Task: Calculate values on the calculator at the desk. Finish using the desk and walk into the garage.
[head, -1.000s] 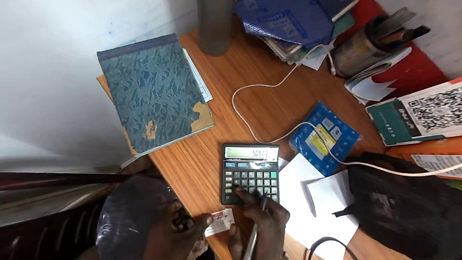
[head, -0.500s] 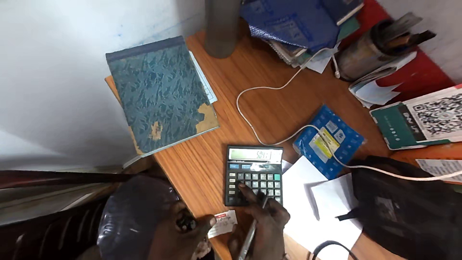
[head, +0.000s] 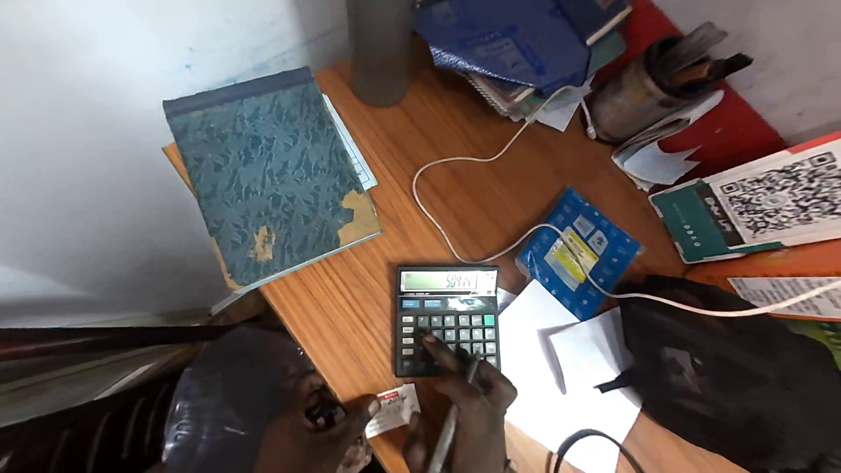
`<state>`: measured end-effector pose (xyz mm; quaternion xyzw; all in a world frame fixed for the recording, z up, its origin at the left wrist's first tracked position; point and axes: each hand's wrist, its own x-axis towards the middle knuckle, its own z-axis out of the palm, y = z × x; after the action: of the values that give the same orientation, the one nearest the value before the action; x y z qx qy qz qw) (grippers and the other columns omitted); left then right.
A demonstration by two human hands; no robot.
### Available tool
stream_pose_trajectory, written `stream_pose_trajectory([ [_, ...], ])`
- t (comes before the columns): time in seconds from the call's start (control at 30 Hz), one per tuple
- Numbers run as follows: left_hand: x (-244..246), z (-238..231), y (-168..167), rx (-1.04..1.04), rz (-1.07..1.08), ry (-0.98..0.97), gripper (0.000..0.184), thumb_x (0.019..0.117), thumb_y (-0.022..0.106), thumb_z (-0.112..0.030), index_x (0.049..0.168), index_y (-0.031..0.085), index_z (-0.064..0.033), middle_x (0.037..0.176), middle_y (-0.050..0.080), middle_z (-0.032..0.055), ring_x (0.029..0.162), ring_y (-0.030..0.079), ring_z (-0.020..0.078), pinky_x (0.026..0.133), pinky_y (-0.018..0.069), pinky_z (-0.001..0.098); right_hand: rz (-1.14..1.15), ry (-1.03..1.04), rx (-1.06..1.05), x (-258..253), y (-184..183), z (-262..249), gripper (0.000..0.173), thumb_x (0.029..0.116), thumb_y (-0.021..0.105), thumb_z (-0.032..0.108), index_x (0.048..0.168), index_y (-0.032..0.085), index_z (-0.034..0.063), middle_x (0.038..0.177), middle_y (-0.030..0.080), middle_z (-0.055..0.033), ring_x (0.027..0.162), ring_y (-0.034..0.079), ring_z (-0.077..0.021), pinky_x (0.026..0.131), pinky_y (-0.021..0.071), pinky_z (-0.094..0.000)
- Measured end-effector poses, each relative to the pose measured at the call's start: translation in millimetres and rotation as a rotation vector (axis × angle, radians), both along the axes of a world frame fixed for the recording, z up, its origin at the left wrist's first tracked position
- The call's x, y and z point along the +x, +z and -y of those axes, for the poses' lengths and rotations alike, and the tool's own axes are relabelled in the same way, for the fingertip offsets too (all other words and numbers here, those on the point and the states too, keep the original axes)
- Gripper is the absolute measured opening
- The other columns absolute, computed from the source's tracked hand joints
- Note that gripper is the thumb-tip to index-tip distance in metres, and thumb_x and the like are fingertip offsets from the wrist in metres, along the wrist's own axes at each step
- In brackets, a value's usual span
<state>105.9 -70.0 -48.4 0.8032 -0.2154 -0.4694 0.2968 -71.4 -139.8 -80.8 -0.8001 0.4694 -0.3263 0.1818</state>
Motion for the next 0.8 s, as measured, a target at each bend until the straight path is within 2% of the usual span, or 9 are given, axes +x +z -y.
stream_pose_trajectory([
  [0.07, 0, 0, 0, -0.001, 0.011, -0.01, 0.056, 0.0748, 0.092, -0.028, 0.113, 0.06, -0.002, 0.081, 0.07, -0.0012, 0.069, 0.067, 0.0053, 0.066, 0.0581, 0.0246, 0.11, -0.027, -0.003, -7, 4, -1, 0.03, 0.0956, 0.051, 0.051, 0.111, 0.045, 0.0262, 0.132, 0.067, 0.0097, 0.114, 0.057, -0.0082, 0.101, 0.0303, -0.0317],
  [0.17, 0, 2, 2, 0.016, 0.019, -0.025, 0.056, 0.0753, 0.091, -0.029, 0.112, 0.059, -0.0008, 0.082, 0.069, 0.0008, 0.071, 0.067, 0.0066, 0.067, 0.0589, 0.0263, 0.15, -0.105, 0.002, -23, 10, -4, 0.029, 0.0982, 0.05, 0.054, 0.107, 0.045, 0.0268, 0.126, 0.069, 0.014, 0.111, 0.056, -0.0047, 0.1, 0.0294, -0.029],
  [0.27, 0, 1, 2, 0.023, 0.047, -0.035, 0.057, 0.0758, 0.091, -0.031, 0.114, 0.061, -0.0007, 0.083, 0.069, 0.0013, 0.071, 0.067, 0.0074, 0.068, 0.0588, 0.0271, 0.097, -0.153, 0.019, -35, 11, -11, 0.029, 0.0976, 0.051, 0.054, 0.106, 0.045, 0.0269, 0.126, 0.069, 0.0139, 0.111, 0.056, -0.0056, 0.1, 0.0301, -0.0287],
  [0.4, 0, -1, 0, 0.01, 0.061, -0.055, 0.058, 0.0752, 0.091, -0.029, 0.114, 0.06, 0.0004, 0.085, 0.069, 0.0017, 0.074, 0.068, 0.0074, 0.07, 0.0595, 0.0272, 0.039, -0.17, -0.006, -33, 11, -13, 0.028, 0.098, 0.047, 0.053, 0.105, 0.046, 0.0263, 0.123, 0.071, 0.0094, 0.1, 0.055, -0.011, 0.093, 0.031, -0.0331],
  [0.47, 0, 0, 1, 0.019, 0.062, -0.06, 0.057, 0.0758, 0.091, -0.029, 0.115, 0.06, 0.0, 0.085, 0.069, 0.0013, 0.074, 0.068, 0.0072, 0.069, 0.0597, 0.0274, 0.042, -0.172, -0.012, -32, 9, -13, 0.027, 0.0982, 0.046, 0.053, 0.104, 0.046, 0.0264, 0.123, 0.071, 0.0093, 0.1, 0.055, -0.0118, 0.093, 0.0312, -0.0335],
  [0.6, 1, 0, 1, 0.013, 0.091, -0.064, 0.055, 0.0741, 0.091, -0.029, 0.111, 0.062, -0.0003, 0.083, 0.068, 0.0011, 0.072, 0.067, 0.0066, 0.068, 0.0585, 0.0266, 0.041, -0.169, -0.015, -29, 6, -11, 0.026, 0.0976, 0.045, 0.051, 0.104, 0.048, 0.0262, 0.121, 0.071, 0.0085, 0.093, 0.053, -0.0131, 0.089, 0.031, -0.0345],
  [0.8, 2, 2, 2, 0.038, 0.087, -0.069, 0.057, 0.0744, 0.091, -0.029, 0.112, 0.06, 0.0018, 0.083, 0.067, 0.003, 0.073, 0.066, 0.0084, 0.069, 0.0586, 0.0278, 0.044, -0.205, -0.025, -29, 4, -10, 0.022, 0.0969, 0.046, 0.048, 0.104, 0.049, 0.027, 0.119, 0.072, 0.0097, 0.092, 0.053, -0.0128, 0.088, 0.0308, -0.0351],
])
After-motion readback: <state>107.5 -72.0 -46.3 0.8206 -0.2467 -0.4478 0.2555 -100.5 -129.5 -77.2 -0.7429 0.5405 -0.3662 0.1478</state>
